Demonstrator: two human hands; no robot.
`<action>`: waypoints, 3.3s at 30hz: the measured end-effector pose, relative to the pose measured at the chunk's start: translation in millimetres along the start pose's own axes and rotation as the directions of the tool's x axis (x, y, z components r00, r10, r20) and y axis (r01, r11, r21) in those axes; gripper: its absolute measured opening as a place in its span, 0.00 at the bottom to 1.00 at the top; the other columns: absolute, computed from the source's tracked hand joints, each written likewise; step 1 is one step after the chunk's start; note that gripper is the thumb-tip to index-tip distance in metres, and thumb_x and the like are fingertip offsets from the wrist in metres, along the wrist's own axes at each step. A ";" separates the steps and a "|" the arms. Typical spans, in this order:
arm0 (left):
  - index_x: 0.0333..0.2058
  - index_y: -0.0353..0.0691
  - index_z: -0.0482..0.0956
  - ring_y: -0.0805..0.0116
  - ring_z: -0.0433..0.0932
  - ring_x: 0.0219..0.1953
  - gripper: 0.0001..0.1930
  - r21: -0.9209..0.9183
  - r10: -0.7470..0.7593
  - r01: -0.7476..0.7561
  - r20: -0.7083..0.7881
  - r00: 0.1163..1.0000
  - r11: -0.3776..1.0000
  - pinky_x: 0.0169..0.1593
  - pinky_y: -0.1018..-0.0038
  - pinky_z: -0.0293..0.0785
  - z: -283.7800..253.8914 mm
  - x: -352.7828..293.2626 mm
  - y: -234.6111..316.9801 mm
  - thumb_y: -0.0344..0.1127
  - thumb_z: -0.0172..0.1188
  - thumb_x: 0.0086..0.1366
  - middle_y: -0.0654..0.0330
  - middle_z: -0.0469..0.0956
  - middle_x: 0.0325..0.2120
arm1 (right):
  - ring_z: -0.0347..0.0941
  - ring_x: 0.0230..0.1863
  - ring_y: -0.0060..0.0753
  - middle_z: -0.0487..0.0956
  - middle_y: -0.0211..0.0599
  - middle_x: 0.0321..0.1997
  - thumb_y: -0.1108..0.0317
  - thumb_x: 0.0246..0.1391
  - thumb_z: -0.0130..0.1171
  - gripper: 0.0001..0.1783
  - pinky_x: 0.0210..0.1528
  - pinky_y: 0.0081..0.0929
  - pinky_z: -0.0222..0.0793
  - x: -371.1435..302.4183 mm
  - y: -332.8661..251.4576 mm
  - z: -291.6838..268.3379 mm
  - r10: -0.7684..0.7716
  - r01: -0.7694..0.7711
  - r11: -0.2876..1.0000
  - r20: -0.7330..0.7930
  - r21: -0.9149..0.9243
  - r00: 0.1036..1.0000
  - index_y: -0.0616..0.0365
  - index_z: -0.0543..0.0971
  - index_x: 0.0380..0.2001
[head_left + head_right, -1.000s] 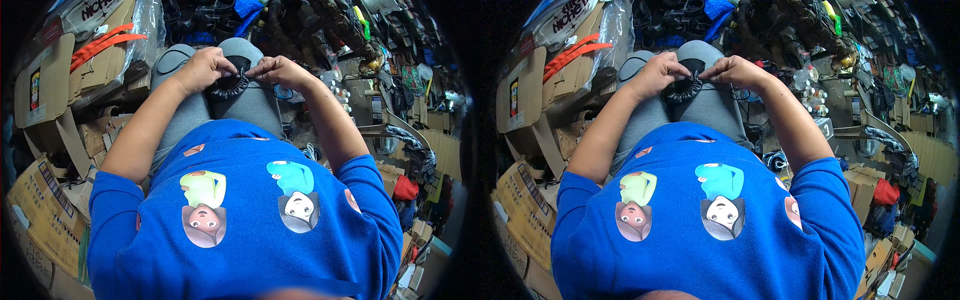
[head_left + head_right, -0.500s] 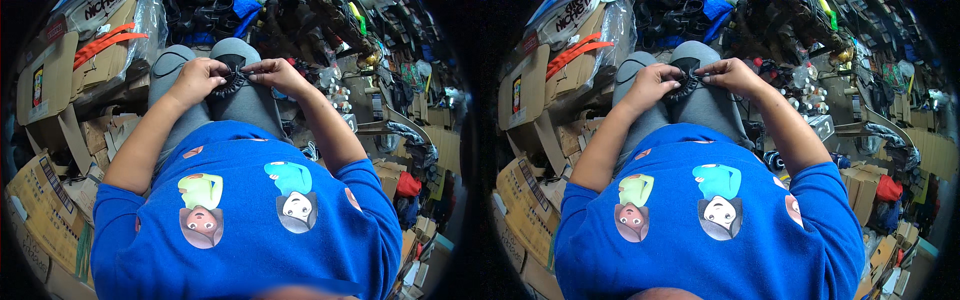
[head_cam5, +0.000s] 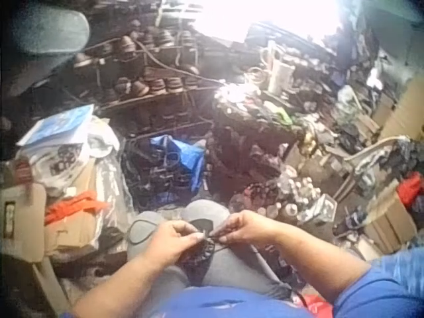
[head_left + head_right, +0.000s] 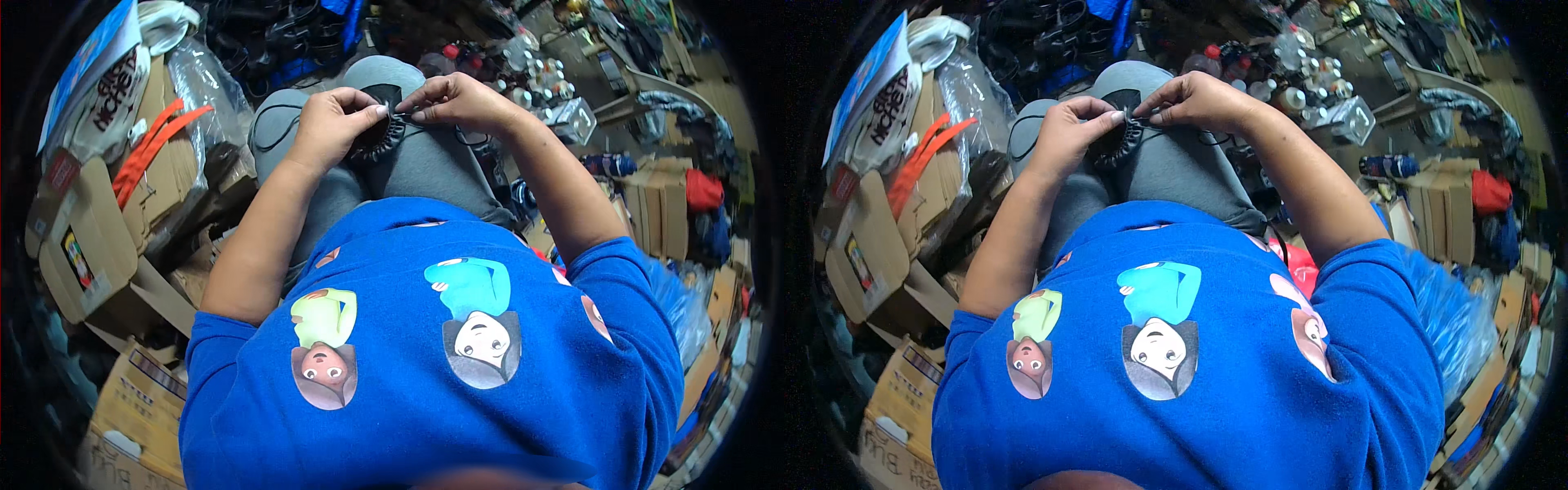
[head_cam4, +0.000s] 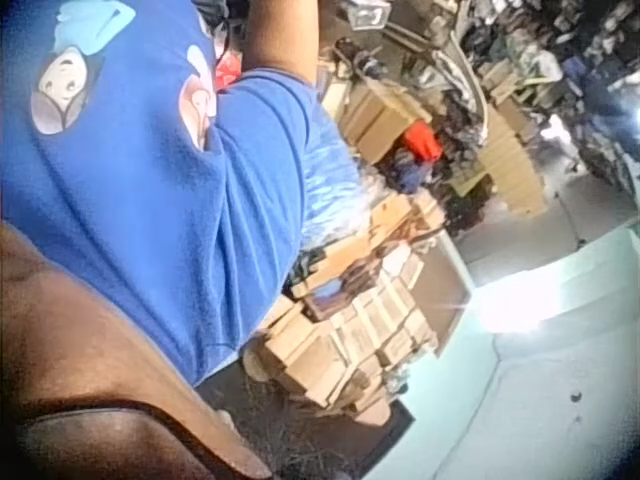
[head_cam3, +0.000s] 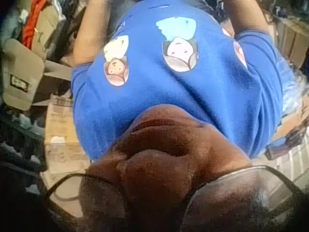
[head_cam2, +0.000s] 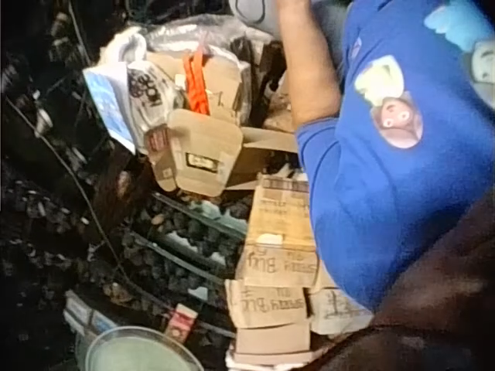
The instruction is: Stitching black leather shoe components by hand using a needle and thread.
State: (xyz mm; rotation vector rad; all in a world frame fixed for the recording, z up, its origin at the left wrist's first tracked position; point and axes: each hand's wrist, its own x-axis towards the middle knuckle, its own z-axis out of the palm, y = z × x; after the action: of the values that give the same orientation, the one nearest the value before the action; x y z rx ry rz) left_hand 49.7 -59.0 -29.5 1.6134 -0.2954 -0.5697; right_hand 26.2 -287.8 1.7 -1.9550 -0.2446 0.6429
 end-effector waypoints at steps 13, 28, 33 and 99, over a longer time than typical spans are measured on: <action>0.27 0.44 0.76 0.64 0.73 0.38 0.06 0.745 0.780 -0.598 0.173 0.601 0.296 0.45 0.65 0.60 12.5 -0.2 28.1 0.34 0.63 0.50 0.63 0.74 0.30 | 0.72 0.43 0.17 0.81 0.29 0.42 0.71 0.50 0.61 0.16 0.50 0.20 0.66 1.8 13.0 -9.4 0.028 -0.030 0.999 0.060 0.025 0.998 0.52 0.80 0.45; 0.32 0.48 0.82 0.66 0.73 0.39 0.09 0.647 0.187 0.042 -0.280 0.941 0.761 0.51 0.66 0.60 7.0 -40.3 0.5 0.33 0.64 0.50 0.66 0.79 0.27 | 0.72 0.39 0.15 0.80 0.27 0.38 0.73 0.52 0.60 0.15 0.45 0.16 0.67 47.7 25.1 -17.9 -0.070 0.010 0.985 0.351 0.170 0.934 0.57 0.79 0.44; 0.31 0.50 0.81 0.70 0.73 0.38 0.08 0.598 0.061 0.188 -0.371 0.927 0.779 0.47 0.66 0.56 21.6 -37.7 1.2 0.36 0.64 0.50 0.69 0.80 0.25 | 0.72 0.39 0.15 0.80 0.26 0.38 0.72 0.52 0.61 0.14 0.43 0.15 0.68 48.8 31.0 -10.8 -0.056 -0.049 0.958 0.350 0.284 0.935 0.58 0.79 0.43; 0.30 0.35 0.76 0.78 0.72 0.32 0.02 0.190 0.127 -0.039 -0.477 0.870 0.981 0.41 0.78 0.69 -83.6 -119.3 48.3 0.27 0.56 0.59 0.66 0.73 0.27 | 0.74 0.36 0.25 0.78 0.34 0.32 0.63 0.52 0.60 0.11 0.41 0.23 0.68 44.9 -8.6 -98.6 -0.055 0.101 0.923 -0.134 0.370 0.989 0.60 0.78 0.34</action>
State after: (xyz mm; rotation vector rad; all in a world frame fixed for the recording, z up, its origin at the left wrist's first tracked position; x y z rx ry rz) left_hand -0.2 66.4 43.6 1.8444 -0.0346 -0.0549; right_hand 117.7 -340.4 27.8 -1.5975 -0.1119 0.4759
